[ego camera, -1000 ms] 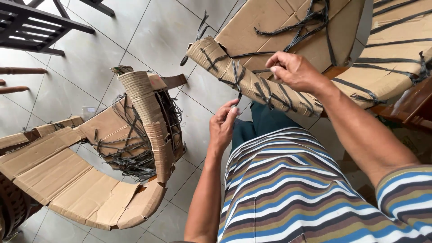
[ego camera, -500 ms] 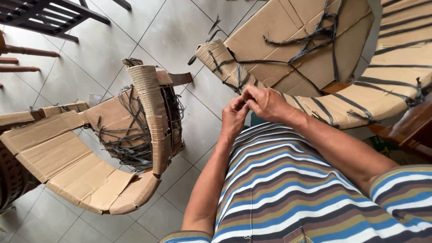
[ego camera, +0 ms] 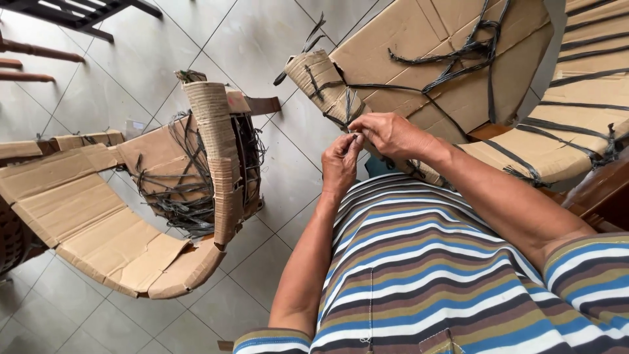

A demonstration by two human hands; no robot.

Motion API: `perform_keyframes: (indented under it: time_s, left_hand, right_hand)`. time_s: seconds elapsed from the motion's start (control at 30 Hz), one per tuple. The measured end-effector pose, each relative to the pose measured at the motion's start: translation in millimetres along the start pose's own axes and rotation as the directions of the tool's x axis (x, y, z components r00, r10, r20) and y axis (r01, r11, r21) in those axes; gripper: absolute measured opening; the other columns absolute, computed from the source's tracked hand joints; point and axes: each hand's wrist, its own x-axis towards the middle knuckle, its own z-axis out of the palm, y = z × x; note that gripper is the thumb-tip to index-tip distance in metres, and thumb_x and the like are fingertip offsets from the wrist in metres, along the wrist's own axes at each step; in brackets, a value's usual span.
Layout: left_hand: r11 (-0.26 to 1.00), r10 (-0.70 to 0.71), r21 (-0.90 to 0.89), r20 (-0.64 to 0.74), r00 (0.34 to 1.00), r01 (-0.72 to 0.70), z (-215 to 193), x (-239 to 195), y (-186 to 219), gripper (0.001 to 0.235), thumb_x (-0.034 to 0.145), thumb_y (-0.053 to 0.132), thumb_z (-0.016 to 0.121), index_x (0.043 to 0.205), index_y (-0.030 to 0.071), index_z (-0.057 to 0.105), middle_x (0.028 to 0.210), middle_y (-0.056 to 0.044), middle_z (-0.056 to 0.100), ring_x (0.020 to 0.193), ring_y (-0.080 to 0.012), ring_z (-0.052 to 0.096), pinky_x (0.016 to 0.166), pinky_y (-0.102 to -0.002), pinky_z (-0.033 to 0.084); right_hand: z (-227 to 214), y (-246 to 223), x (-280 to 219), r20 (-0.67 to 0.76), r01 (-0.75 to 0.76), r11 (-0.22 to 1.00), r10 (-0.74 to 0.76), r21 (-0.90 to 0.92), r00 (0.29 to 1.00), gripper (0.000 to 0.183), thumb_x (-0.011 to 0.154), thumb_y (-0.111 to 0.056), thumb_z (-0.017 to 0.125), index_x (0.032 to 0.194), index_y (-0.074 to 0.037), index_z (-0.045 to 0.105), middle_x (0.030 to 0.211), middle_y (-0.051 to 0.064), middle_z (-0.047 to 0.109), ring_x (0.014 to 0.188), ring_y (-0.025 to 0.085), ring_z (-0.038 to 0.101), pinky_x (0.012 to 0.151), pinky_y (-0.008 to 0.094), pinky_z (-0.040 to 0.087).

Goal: Tightening and securing plastic strips onto a chair frame using a small metal tool to ensure proper tension.

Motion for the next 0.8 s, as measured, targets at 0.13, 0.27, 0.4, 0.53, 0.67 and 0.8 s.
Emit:
perform_keyframes:
  time_s: [0.13,0.27,0.4,0.53,0.67,0.8]
  left_hand:
    - [0.997,-0.038,-0.067,-0.009,0.999,0.037,2,0,15,0.014,0.104,0.023,0.068,0.106,0.014,0.078,0.081,-0.002,0.074,0.082,-0.0054,0.065,0.083,-0.028,0.056]
    - [0.997,-0.041,-0.061,-0.006,0.999,0.04,3,-1,17,0.014,0.104,0.022,0.068,0.106,0.013,0.078,0.081,-0.002,0.074,0.082,-0.0046,0.063,0.082,-0.028,0.056]
    - [0.998,-0.042,-0.049,-0.028,0.999,0.041,5,-2,8,0.014,0.102,0.023,0.07,0.106,0.012,0.077,0.082,-0.005,0.077,0.08,-0.0081,0.069,0.082,-0.029,0.058]
    - [0.996,-0.083,-0.043,-0.096,0.992,0.079,7,0,8,0.015,0.104,0.024,0.066,0.105,0.011,0.074,0.078,-0.006,0.077,0.072,-0.0101,0.07,0.075,-0.027,0.058]
    - [0.989,-0.147,-0.041,-0.134,0.98,0.142,0,4,-14,0.018,0.105,0.022,0.062,0.104,0.007,0.071,0.069,-0.008,0.074,0.064,-0.0107,0.067,0.067,-0.026,0.057]
    - [0.984,-0.151,-0.1,-0.054,0.987,0.145,3,12,-23,0.016,0.104,0.02,0.063,0.105,0.005,0.07,0.071,-0.008,0.074,0.066,-0.0091,0.066,0.067,-0.024,0.056]
  right_hand:
    - [6,5,-1,-0.069,0.073,0.997,-0.074,-0.01,0.995,0.03,0.099,0.0,0.051,0.125,-0.007,0.063,0.103,0.022,0.071,0.103,0.045,0.067,0.089,0.056,0.054]
    - [4,6,-2,0.018,0.027,1.0,-0.027,0.007,0.999,0.039,0.095,0.0,0.05,0.13,-0.012,0.06,0.105,0.021,0.071,0.105,0.045,0.068,0.093,0.058,0.054]
    - [9,26,0,-0.052,0.061,0.994,-0.066,-0.096,0.996,0.034,0.093,-0.003,0.06,0.125,-0.013,0.062,0.096,0.014,0.07,0.1,0.038,0.069,0.089,0.052,0.056]
    - [17,35,-3,-0.154,0.067,0.977,-0.1,-0.204,0.983,0.032,0.096,-0.01,0.064,0.127,-0.015,0.061,0.092,0.009,0.068,0.095,0.032,0.069,0.084,0.047,0.057]
    - [28,33,-16,-0.252,0.083,0.98,-0.128,-0.182,0.959,0.023,0.098,-0.013,0.065,0.121,-0.015,0.062,0.091,0.008,0.069,0.092,0.032,0.07,0.083,0.046,0.058]
    - [30,17,-16,-0.332,0.135,0.967,-0.203,-0.216,0.921,0.027,0.102,-0.015,0.062,0.129,-0.017,0.061,0.105,0.007,0.067,0.103,0.031,0.068,0.088,0.044,0.056]
